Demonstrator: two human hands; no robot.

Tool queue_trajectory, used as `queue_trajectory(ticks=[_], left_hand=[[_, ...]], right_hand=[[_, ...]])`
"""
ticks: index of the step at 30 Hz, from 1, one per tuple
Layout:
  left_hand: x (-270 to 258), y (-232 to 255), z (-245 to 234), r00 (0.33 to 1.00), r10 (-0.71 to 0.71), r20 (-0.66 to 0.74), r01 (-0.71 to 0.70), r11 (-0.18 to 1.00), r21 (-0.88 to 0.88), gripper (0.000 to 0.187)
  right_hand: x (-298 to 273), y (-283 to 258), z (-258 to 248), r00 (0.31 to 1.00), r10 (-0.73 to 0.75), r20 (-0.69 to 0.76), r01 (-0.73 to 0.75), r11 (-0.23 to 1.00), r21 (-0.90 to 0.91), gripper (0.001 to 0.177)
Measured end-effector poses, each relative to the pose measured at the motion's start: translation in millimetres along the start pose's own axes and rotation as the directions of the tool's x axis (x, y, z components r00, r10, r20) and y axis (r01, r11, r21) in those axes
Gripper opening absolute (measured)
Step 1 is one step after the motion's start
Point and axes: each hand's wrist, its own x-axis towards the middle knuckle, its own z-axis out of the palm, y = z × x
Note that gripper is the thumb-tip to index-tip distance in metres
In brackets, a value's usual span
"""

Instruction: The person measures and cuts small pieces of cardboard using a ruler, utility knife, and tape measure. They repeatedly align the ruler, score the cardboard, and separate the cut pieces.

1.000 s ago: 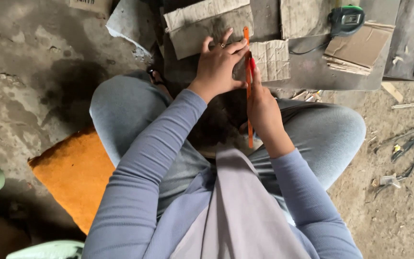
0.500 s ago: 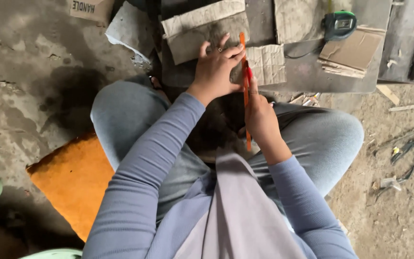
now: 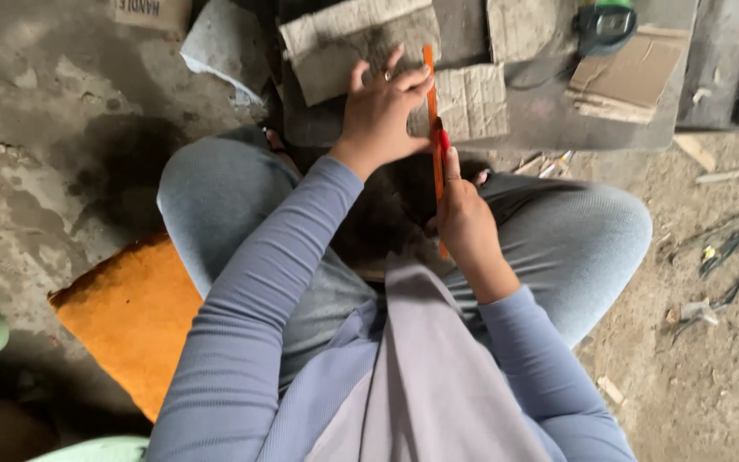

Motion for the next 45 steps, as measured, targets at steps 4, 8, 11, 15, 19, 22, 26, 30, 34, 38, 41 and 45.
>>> queue_trajectory(ticks=[4,8,11,15,19,22,26,30,34,38,41,45], left_hand=[[4,0,-3,1.0,-0.014,0.011,0.014,1.0,0.019,0.078],[-1,1,0,1.0,-0.015,0.02,0.014,1.0,0.027,0.08],[2,-1,2,1.0,-0.013,0.01,0.013,0.999,0.04,0.08],[2,0,-1,0.998,-0.026,0.054,0.026,1.0,-0.001,0.08],[0,3,-6,0.994,-0.048,0.101,0.05,0.999,-0.016,0.079],[-1,5,-11,0.992,-0.06,0.11,0.062,0.998,-0.016,0.082],[1,6,-15,0.98,-0.111,0.167,0.114,0.993,-0.009,0.08],[0,6,-13,0.979,-0.116,0.17,0.117,0.993,0.0,0.079],[-3,9,-15,0.974,-0.121,0.189,0.122,0.992,0.005,0.08],[4,3,-8,0.995,-0.067,0.076,0.064,0.997,0.033,0.079],[1,2,-1,0.998,-0.057,0.033,0.056,0.997,0.044,0.076],[-1,2,0,0.999,-0.042,0.028,0.041,0.997,0.059,0.079]], right_hand=[[-19,1,-7,0.999,-0.031,-0.024,0.029,0.998,-0.051,0.066],[-29,2,-7,1.0,-0.013,-0.009,0.013,0.999,0.03,0.057],[-22,-10,-17,1.0,-0.018,0.002,0.018,0.999,0.05,0.058],[-6,-33,-45,0.99,0.075,0.119,-0.1,0.971,0.218,0.061],[24,-39,-58,0.999,0.008,-0.044,-0.001,0.987,0.164,0.059],[47,-23,-42,0.994,-0.073,-0.083,0.084,0.988,0.128,0.063],[60,-5,-20,0.981,-0.133,-0.14,0.129,0.991,-0.042,0.052],[62,-2,-12,0.992,-0.088,-0.087,0.078,0.99,-0.115,0.053],[58,1,-10,1.0,-0.015,0.004,0.015,0.995,-0.098,0.053],[46,-7,-16,0.999,-0.045,-0.027,0.042,0.993,-0.112,0.055],[21,-7,-13,1.0,0.004,0.008,-0.003,0.989,-0.145,0.059],[-3,-6,-14,0.987,0.106,0.118,-0.093,0.99,-0.108,0.067]])
